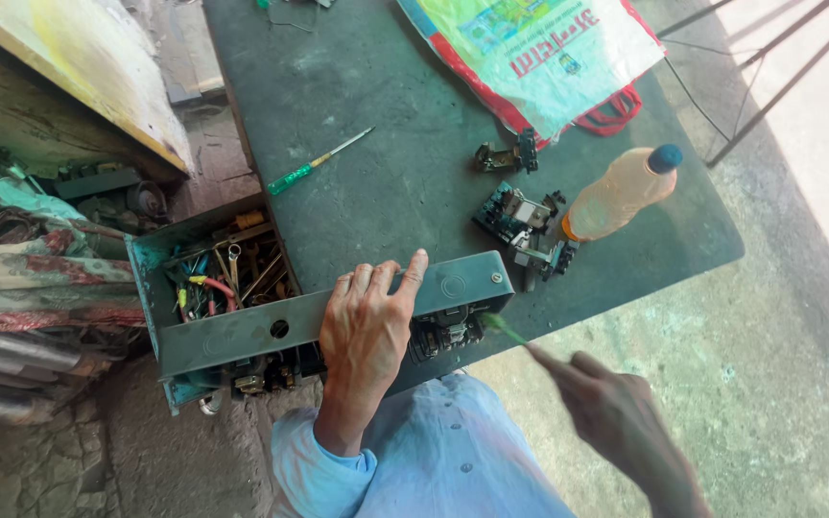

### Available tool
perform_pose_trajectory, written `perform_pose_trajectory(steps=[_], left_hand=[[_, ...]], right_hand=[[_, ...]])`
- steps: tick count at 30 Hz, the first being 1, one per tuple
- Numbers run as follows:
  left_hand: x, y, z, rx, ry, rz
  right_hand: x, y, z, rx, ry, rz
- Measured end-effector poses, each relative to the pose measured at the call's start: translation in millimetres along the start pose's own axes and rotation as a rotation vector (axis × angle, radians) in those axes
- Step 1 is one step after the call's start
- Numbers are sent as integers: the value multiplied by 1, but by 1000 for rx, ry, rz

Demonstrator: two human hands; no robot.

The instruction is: The person cleans the contacts of an electrical component using a toothbrush and a liquid from a plastic bottle. They scrub the contacts, apply the liquid, and continue scrubbing to remove residue.

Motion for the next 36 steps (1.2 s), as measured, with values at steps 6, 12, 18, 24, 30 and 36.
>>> perform_pose_trajectory(steps=[6,12,18,24,30,36], left_hand=[[0,2,-2,28,-20,4],[-1,-2,3,15,19,-1],[-9,-5,-1,40,-4,20],[-5,-2,0,42,0,13],[-4,-6,-3,1,-9,-5],[-9,3,-1,-26,-47,-79]], right_hand=[[6,-45,24,-159,172,347],[3,-28,47,-322,193,185],[-4,-36,49,-106,117,92],[-12,-82,54,-23,231,221],[10,-22,16,-177,114,-159],[4,-49,-31,34,298,-17]])
Point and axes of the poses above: each hand's wrist, its own x-axis away from the middle knuckle, its own z-axis out of the back of the hand, y = z × x, the point moved 8 cm from there along -x, towards the middle knuckle, and after that the axes turned 7 degrees about -z, right-handed, at the moved point
